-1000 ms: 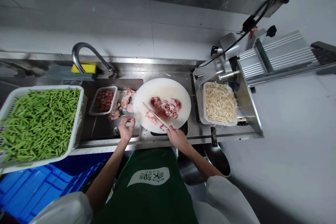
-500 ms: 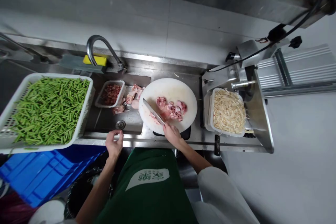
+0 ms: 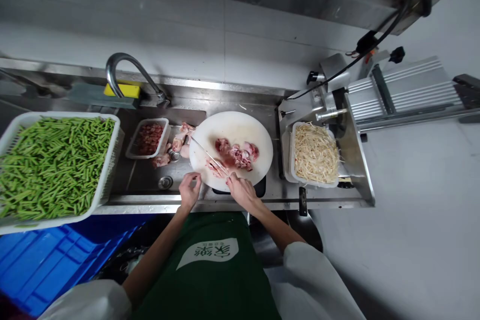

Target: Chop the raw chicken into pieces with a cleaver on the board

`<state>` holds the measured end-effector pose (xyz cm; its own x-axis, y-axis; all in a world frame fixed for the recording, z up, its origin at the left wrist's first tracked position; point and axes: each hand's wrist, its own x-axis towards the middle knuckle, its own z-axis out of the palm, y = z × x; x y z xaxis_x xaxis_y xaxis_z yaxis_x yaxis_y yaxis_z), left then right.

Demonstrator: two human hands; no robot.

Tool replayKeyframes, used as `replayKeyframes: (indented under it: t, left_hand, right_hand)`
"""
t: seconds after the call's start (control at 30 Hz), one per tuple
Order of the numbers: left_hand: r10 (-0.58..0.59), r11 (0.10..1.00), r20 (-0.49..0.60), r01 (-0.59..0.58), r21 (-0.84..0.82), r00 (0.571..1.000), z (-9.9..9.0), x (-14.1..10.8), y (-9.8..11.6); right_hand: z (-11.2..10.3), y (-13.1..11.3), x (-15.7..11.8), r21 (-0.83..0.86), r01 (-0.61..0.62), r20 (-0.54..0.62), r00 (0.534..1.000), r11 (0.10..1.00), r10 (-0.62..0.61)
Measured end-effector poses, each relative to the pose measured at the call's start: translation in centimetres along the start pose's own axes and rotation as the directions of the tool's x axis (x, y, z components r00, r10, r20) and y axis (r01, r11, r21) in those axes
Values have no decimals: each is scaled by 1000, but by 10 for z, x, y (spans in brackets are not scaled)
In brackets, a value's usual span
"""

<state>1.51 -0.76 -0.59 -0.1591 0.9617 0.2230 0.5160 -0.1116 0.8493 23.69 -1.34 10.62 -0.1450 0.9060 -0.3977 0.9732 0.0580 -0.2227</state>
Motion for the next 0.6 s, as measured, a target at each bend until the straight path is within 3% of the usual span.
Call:
replayKeyframes:
  t: [0.07,0.23,0.33,0.4,0.5,0.6]
  left_hand:
    - [-26,1000,-67,26,6,997,-16,-8,-5]
    - [-47,997,-135,54,49,990,-44,-25,-16]
    - [-30,996,-115,39,80,993,-47,-26,-19]
    - [21,996,-74,-15,88,997,-41,-19,-17]
    - [148,985,81,-154,76,986,-22,2,-11]
    - [302,937,344,-344,66,889,4,26,-5]
  right_hand:
    - [-7,0,0,-6,9,-9,1000,1000,-9]
    - [-14,-4,0,65,7,-165,986,998,4]
    - [3,-5,6,61,-37,-24,999,997,39]
    - [16,-4,13,38,-62,83,995,997,59]
    - [28,-2,21,39,-54,91,995,998,50]
    - [28,-1,23,48,-45,71,997,998,42]
